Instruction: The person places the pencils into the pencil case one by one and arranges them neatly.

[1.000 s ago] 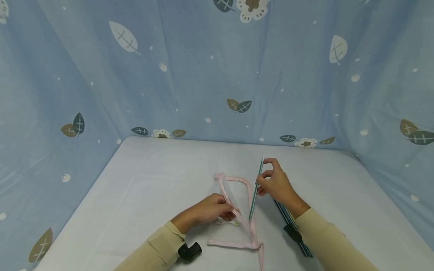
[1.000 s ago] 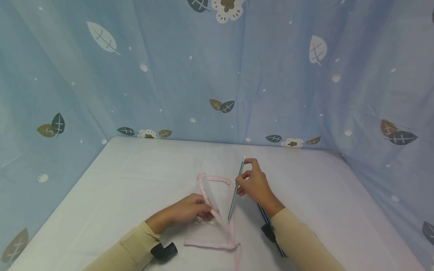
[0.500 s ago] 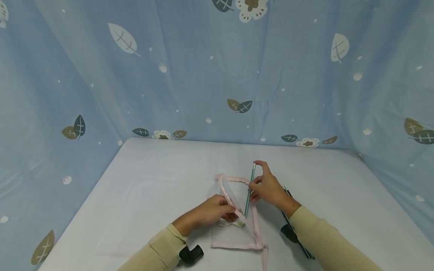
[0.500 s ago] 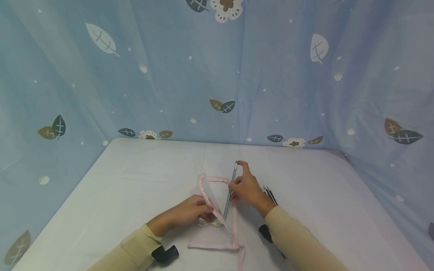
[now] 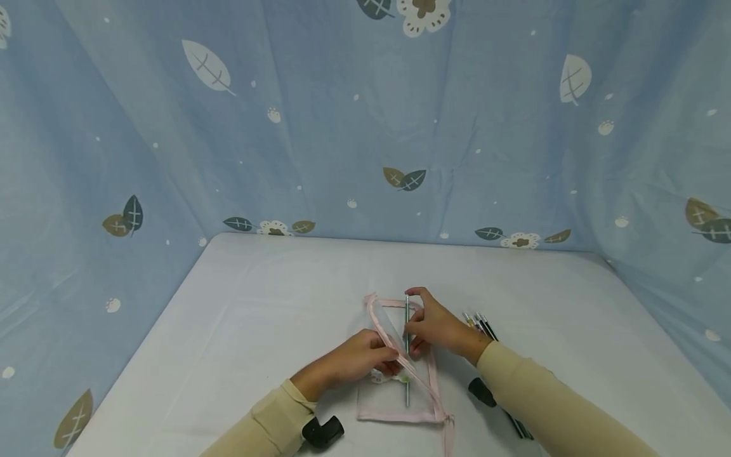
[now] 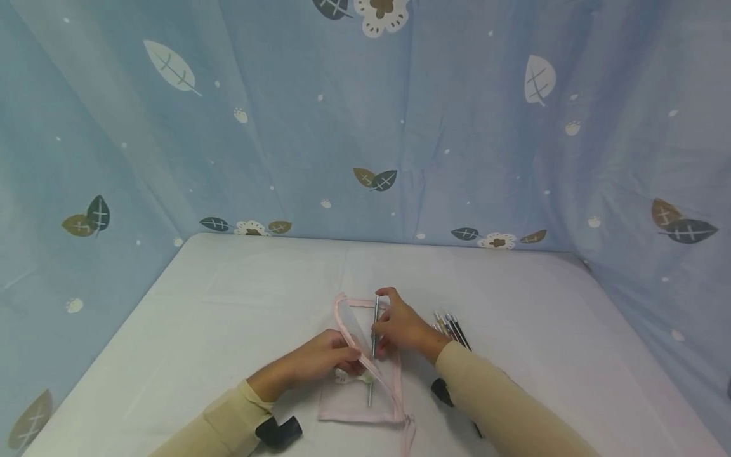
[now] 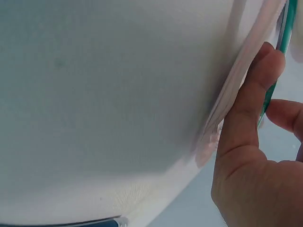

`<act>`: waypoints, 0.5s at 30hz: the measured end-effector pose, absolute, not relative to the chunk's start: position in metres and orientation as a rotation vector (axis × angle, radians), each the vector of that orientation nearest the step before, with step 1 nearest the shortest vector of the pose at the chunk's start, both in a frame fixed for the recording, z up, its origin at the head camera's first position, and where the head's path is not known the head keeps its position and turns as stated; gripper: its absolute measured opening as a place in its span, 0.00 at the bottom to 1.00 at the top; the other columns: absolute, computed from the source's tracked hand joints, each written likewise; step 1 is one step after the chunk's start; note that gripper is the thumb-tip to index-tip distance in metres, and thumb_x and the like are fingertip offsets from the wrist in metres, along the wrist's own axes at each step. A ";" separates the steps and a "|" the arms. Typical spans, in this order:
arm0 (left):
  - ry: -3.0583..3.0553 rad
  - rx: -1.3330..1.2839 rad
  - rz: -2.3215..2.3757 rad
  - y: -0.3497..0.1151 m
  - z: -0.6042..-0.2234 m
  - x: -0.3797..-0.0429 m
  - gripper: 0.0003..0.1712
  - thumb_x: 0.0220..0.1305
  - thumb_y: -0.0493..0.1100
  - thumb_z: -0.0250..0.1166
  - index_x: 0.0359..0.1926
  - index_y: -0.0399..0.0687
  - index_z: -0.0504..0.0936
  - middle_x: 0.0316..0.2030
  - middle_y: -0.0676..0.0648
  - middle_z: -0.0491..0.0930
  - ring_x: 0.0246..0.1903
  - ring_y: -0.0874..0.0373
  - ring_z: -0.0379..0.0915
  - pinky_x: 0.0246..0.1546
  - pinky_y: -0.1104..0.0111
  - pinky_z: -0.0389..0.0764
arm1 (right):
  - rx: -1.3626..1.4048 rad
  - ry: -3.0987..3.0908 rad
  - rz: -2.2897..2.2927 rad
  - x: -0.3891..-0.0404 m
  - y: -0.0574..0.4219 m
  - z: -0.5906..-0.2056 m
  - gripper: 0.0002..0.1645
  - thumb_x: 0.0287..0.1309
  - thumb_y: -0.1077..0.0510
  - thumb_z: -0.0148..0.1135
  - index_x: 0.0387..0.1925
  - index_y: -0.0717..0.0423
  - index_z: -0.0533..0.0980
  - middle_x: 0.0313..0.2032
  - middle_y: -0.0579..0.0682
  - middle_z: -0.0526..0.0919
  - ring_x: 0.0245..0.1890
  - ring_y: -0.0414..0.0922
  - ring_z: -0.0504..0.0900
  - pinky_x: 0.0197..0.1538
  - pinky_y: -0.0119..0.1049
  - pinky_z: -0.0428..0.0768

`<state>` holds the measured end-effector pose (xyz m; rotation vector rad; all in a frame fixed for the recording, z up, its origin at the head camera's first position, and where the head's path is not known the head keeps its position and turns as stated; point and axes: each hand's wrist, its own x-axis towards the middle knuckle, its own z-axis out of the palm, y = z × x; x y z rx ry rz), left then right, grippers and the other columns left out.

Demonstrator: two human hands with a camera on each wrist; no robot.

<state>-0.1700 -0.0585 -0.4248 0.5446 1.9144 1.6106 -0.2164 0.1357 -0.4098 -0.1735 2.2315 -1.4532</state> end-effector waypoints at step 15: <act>2.032 0.348 1.686 -0.054 -0.426 -0.171 0.20 0.59 0.41 0.49 0.29 0.28 0.80 0.12 0.50 0.68 0.11 0.63 0.58 0.10 0.75 0.61 | -0.241 2.279 -1.300 -0.217 0.129 -0.416 0.41 0.49 0.64 0.62 0.63 0.53 0.54 0.29 0.57 0.77 0.17 0.46 0.79 0.21 0.39 0.80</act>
